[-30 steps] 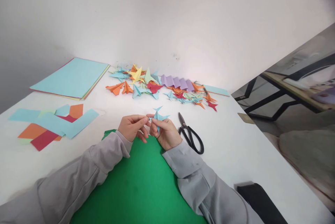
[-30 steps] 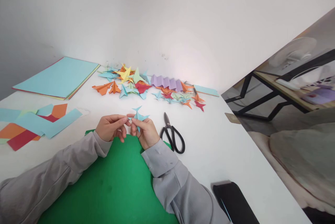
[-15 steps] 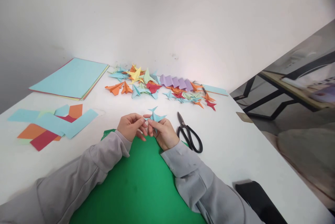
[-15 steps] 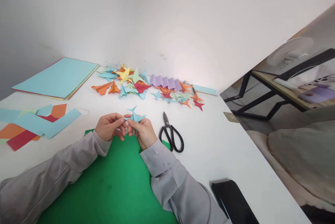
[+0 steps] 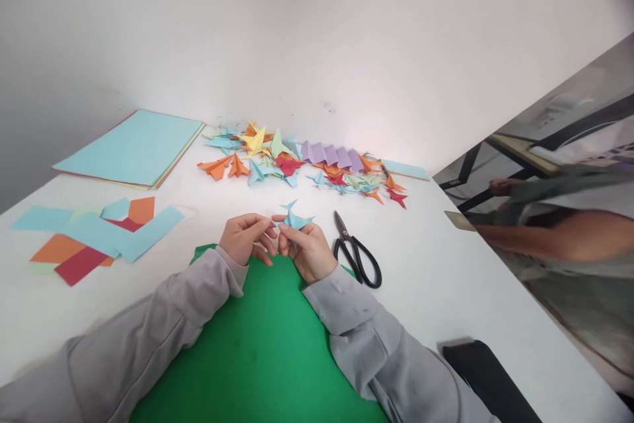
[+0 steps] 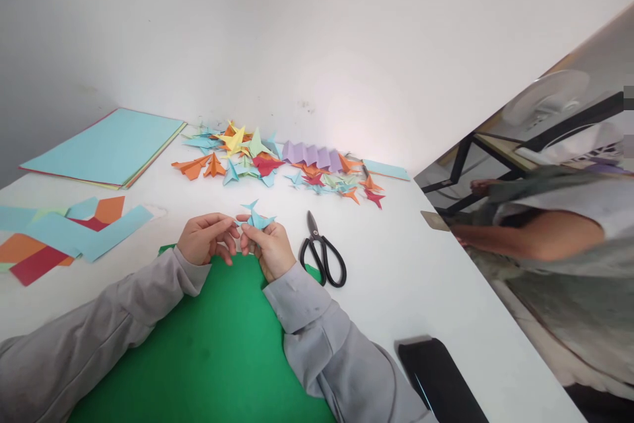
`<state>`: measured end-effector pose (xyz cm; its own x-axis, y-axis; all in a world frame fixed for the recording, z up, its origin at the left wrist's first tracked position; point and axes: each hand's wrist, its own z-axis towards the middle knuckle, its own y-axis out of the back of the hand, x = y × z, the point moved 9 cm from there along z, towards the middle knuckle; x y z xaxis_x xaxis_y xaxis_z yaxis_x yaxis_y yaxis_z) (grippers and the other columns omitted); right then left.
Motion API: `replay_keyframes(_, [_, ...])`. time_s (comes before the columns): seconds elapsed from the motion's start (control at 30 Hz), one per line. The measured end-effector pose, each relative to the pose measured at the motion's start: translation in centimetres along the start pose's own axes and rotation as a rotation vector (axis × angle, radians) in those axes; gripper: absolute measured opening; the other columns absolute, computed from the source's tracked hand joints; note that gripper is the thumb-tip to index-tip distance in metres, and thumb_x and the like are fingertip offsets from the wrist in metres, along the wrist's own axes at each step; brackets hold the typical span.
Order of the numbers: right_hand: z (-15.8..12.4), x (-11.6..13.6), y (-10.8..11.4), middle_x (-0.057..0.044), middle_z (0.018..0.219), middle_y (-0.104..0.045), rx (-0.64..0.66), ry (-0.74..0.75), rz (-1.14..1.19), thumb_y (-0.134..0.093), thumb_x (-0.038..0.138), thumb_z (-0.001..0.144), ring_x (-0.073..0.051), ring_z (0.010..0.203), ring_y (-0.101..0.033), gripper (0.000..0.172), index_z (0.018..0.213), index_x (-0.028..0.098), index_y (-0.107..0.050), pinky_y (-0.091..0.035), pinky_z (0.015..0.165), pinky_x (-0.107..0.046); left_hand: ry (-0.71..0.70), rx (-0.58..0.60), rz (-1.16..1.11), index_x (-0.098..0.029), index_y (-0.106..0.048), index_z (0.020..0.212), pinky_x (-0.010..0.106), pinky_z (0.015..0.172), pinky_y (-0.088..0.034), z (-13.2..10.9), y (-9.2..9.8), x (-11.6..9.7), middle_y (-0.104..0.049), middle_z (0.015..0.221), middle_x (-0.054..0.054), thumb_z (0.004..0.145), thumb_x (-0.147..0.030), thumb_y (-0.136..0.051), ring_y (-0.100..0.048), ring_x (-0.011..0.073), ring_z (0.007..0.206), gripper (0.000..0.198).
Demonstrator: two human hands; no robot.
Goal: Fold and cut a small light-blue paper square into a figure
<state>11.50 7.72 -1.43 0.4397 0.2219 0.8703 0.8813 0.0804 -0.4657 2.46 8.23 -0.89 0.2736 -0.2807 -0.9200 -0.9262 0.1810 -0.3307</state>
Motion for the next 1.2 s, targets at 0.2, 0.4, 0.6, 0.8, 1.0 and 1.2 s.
replay_keyframes(0.2, [0.03, 0.08, -0.1, 0.003, 0.041, -0.054, 0.013, 0.01, -0.011, -0.069, 0.028, 0.063, -0.006, 0.036, -0.045, 0.021, 0.051, 0.015, -0.058, -0.034, 0.039, -0.02, -0.013, 0.017, 0.059, -0.011, -0.055, 0.063, 0.022, 0.029, -0.046, 0.05, -0.16, 0.03, -0.056, 0.052, 0.0, 0.058, -0.039, -0.069, -0.054, 0.0113, 0.039, 0.032])
replay_keyframes(0.4, [0.0, 0.17, -0.07, 0.003, 0.042, -0.054, 0.006, 0.022, -0.016, -0.069, 0.028, 0.063, -0.006, 0.036, -0.046, 0.022, 0.05, 0.014, -0.058, -0.034, 0.039, -0.02, -0.021, -0.013, 0.055, -0.011, -0.055, 0.068, 0.023, 0.028, -0.046, 0.15, 0.07, 0.09, -0.057, 0.058, 0.0, 0.057, -0.038, -0.07, -0.054, 0.0103, 0.038, 0.032])
replay_keyframes(0.6, [0.07, 0.03, -0.07, 0.003, 0.042, -0.054, 0.009, 0.024, -0.005, -0.069, 0.028, 0.063, -0.006, 0.036, -0.045, 0.022, 0.051, 0.014, -0.057, -0.034, 0.039, -0.019, -0.037, -0.031, 0.086, -0.013, -0.052, 0.066, 0.022, 0.027, -0.044, 0.21, 0.09, 0.16, -0.055, 0.055, -0.003, 0.058, -0.039, -0.068, -0.054, 0.0103, 0.036, 0.032])
replay_keyframes(0.8, [0.08, 0.02, 0.04, 0.004, 0.043, -0.055, 0.001, 0.015, 0.019, -0.069, 0.026, 0.064, -0.006, 0.036, -0.045, 0.017, 0.074, 0.013, -0.066, -0.034, 0.039, -0.019, -0.044, -0.034, 0.096, -0.012, -0.054, 0.068, 0.021, 0.027, -0.044, 0.17, 0.05, 0.06, -0.055, 0.055, -0.003, 0.058, -0.036, -0.069, -0.054, 0.01, 0.037, 0.03])
replay_keyframes(1.0, [0.07, -0.07, 0.18, 0.004, 0.043, -0.055, -0.002, 0.019, 0.029, -0.069, 0.026, 0.064, -0.006, 0.036, -0.045, 0.02, 0.079, 0.012, -0.066, -0.034, 0.039, -0.019, -0.046, -0.022, 0.092, -0.012, -0.053, 0.07, 0.022, 0.027, -0.045, 0.16, 0.03, 0.16, -0.056, 0.057, -0.002, 0.058, -0.035, -0.07, -0.054, 0.0104, 0.037, 0.031])
replay_keyframes(1.2, [0.08, 0.0, -0.02, 0.004, 0.042, -0.055, 0.011, 0.025, 0.01, -0.069, 0.027, 0.064, -0.006, 0.036, -0.045, 0.019, 0.076, 0.012, -0.066, -0.034, 0.039, -0.019, -0.018, -0.005, 0.052, -0.013, -0.05, 0.067, 0.022, 0.028, -0.044, 0.18, 0.07, 0.27, -0.056, 0.052, -0.003, 0.058, -0.03, -0.069, -0.054, 0.011, 0.036, 0.026])
